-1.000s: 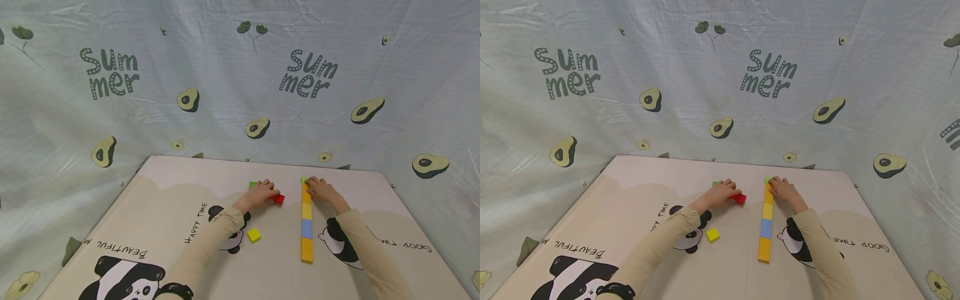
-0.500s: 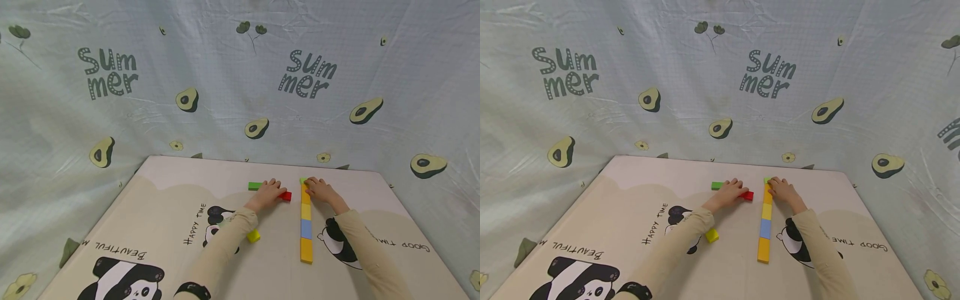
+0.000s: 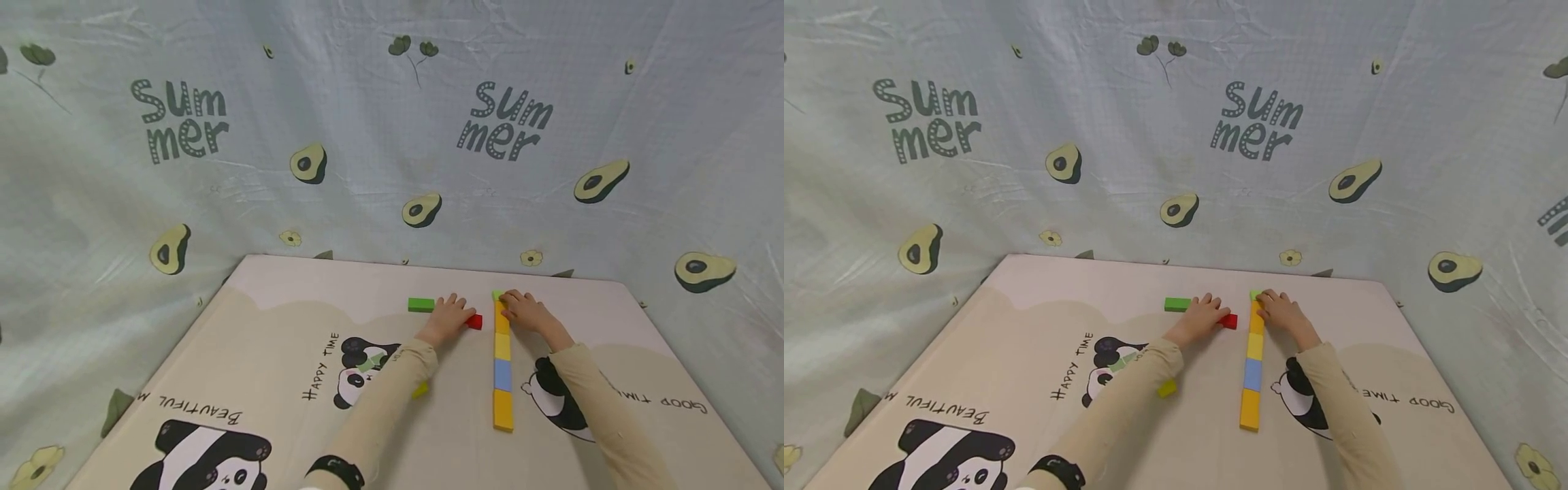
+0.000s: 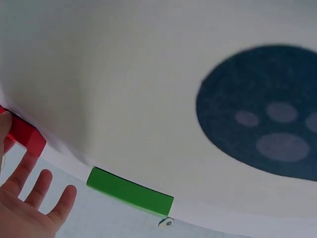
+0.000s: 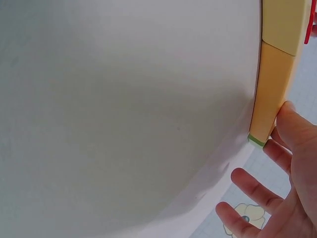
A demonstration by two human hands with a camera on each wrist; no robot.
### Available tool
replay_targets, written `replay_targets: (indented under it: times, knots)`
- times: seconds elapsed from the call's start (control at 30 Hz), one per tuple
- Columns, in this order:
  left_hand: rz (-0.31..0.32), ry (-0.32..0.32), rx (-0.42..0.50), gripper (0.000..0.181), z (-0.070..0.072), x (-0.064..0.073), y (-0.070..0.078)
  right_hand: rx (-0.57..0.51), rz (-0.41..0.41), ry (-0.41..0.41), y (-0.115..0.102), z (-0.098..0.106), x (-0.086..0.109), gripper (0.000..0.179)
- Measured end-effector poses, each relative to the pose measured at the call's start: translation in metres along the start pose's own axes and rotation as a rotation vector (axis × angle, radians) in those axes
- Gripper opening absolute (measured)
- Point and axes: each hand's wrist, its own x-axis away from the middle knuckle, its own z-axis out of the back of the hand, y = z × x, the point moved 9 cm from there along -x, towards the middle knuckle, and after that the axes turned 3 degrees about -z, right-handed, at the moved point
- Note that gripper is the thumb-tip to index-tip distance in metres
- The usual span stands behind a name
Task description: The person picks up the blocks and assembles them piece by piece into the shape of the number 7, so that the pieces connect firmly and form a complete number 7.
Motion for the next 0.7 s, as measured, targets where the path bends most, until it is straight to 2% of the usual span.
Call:
replay_targets:
  times: [0.1,0.2,0.37,0.5,0.57,0.7]
  knots:
    - [-0.005,0.007,-0.010,0.027,0.001,0.002,0.000,0.006,0.003,0.004,0.000,-0.001,0.001,0.041]
    - [-0.046,0.038,-0.038,0.026,0.006,0.007,0.002,0.008,0.003,0.006,0.000,-0.001,0.001,0.041]
    - [-0.187,0.089,-0.103,0.025,0.013,0.018,0.009,0.009,0.011,0.016,-0.001,0.000,0.002,0.040]
    - [-0.279,0.086,-0.136,0.027,0.015,0.029,0.013,0.008,0.014,0.019,-0.002,0.001,0.003,0.040]
    - [-0.302,0.084,-0.162,0.029,0.014,0.033,0.014,0.013,0.016,0.020,-0.002,0.002,0.004,0.039]
    - [-0.299,0.075,-0.186,0.033,0.010,0.038,0.013,0.015,0.020,0.024,-0.001,0.001,0.003,0.040]
